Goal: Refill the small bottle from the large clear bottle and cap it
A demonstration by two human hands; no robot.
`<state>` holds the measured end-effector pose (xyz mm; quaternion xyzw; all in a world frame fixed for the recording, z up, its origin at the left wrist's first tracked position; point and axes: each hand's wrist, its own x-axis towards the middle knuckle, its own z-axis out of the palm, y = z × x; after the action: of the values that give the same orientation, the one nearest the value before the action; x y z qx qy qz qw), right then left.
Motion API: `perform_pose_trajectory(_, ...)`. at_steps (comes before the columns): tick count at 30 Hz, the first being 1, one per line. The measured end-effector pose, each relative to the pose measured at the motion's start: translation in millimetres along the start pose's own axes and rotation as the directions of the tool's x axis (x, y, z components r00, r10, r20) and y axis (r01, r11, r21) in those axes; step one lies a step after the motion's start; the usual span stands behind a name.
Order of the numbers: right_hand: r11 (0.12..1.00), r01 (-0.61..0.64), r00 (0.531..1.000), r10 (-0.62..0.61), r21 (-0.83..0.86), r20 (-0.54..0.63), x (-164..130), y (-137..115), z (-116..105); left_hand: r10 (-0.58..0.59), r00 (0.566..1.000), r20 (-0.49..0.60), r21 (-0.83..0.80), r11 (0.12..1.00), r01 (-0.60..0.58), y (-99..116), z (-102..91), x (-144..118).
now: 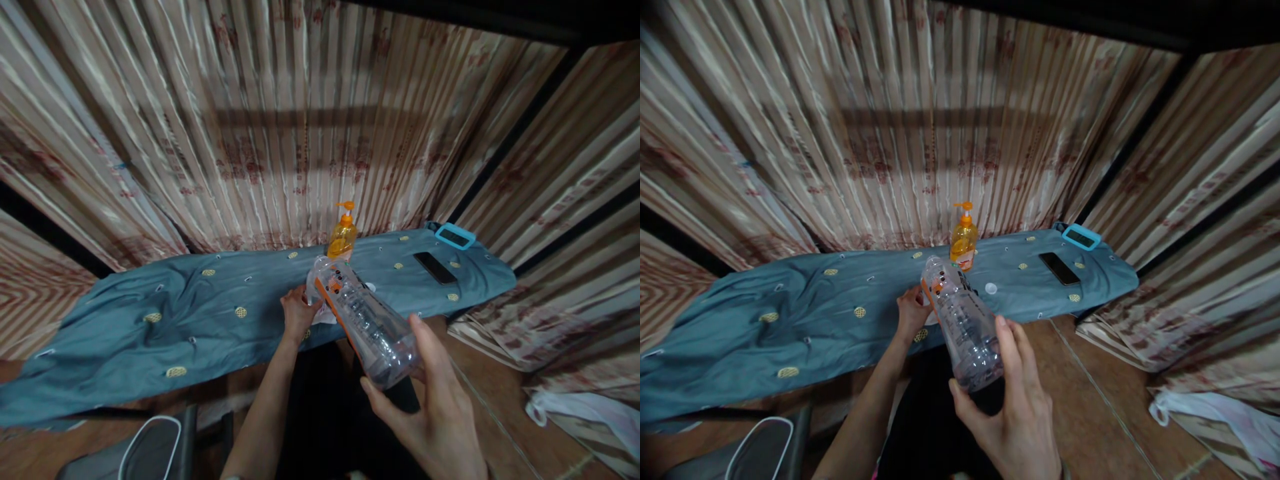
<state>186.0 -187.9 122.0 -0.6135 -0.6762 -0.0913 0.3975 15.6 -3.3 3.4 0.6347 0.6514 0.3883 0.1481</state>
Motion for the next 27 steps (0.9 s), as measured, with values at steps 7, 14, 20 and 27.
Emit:
perform_pose_trajectory(7, 0.998, -0.028, 1.000, 0.027, 0.049, 0.010, -2.5, 1.2, -1.6, 0.001, 1.000, -0.006, 0.017, 1.000, -0.001, -2.4, 1.6, 0.2)
perform_pose_trajectory(14, 0.996, -0.064, 0.998, 0.062, 0.069, 0.021, -3.9, -1.2, -0.2, 0.000, 1.000, -0.001, 0.005, 1.000, 0.000, -1.2, 0.3, 0.9)
perform_pose_trajectory(20, 1.000, -0.022, 0.999, 0.022, 0.000, -0.025, -0.4, -1.0, 3.5, -0.009, 1.000, 0.016, 0.016, 1.000, 0.009, 1.3, -1.4, 0.3)
perform_pose_trajectory(27, 1.000, 0.010, 0.999, -0.011, -0.028, -0.035, 4.3, 1.5, 1.7, -0.026, 0.999, 0.026, 0.010, 1.000, 0.026, -0.7, -0.2, 1.0)
